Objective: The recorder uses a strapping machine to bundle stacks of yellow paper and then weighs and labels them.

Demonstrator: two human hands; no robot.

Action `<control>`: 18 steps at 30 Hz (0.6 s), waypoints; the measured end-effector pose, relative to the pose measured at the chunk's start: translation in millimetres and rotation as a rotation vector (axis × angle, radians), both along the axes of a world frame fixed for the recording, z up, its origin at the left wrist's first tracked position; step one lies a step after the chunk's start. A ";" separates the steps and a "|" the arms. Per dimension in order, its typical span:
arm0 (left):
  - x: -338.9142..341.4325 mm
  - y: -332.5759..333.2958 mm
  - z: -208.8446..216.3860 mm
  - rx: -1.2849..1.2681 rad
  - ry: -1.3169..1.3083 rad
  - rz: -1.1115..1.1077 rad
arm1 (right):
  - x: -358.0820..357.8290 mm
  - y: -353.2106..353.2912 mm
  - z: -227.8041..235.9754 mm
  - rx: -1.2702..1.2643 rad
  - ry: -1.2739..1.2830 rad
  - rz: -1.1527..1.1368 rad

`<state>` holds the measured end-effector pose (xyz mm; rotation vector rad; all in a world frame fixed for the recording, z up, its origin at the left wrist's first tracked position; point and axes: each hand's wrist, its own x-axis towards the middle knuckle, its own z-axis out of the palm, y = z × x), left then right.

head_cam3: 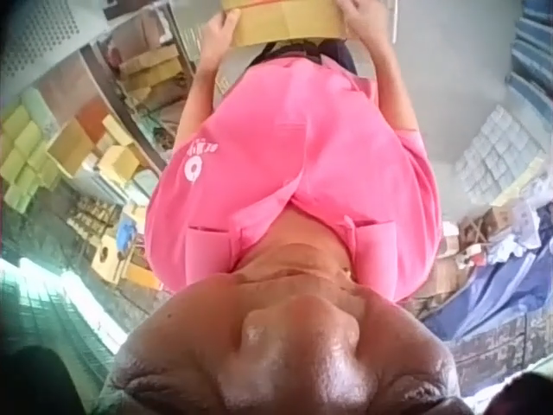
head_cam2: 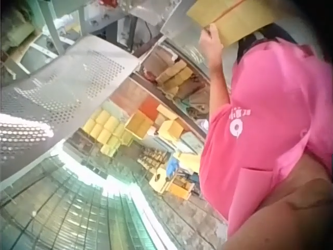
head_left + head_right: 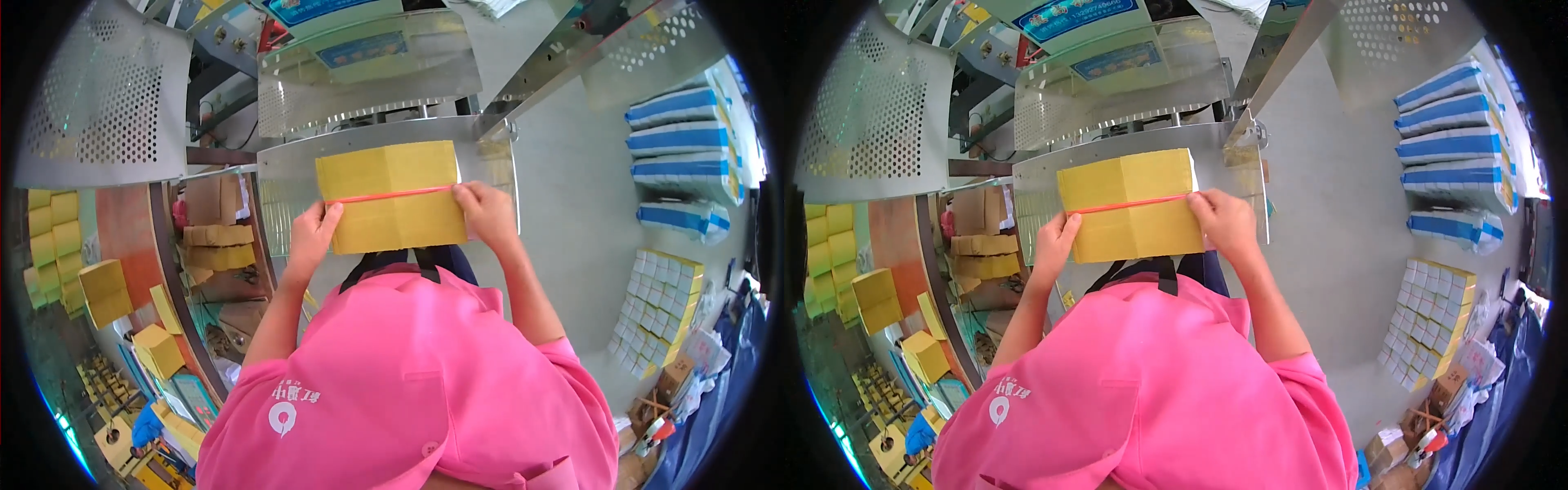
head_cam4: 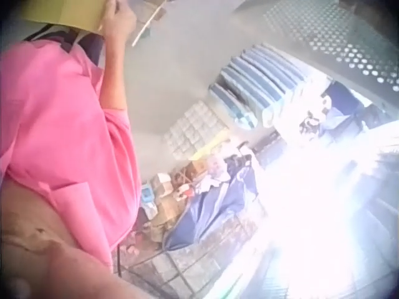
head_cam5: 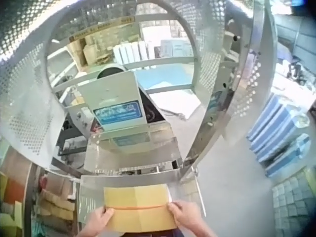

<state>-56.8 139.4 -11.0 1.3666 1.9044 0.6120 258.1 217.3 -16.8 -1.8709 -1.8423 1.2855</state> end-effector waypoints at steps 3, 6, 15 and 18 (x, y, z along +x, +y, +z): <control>0.0 3.2 5.5 0.169 0.015 -0.073 | 0.1 -8.1 -5.1 0.066 0.151 -0.244; -6.8 7.1 -10.4 0.123 -0.364 0.134 | -2.5 -14.6 -31.0 0.184 0.331 -0.401; -3.2 34.5 -35.5 -0.188 -1.057 0.392 | -22.3 0.7 -99.1 0.028 0.553 -0.513; 4.5 39.4 -37.9 -0.234 -1.025 0.507 | -30.4 -3.1 -97.5 0.039 0.443 -0.504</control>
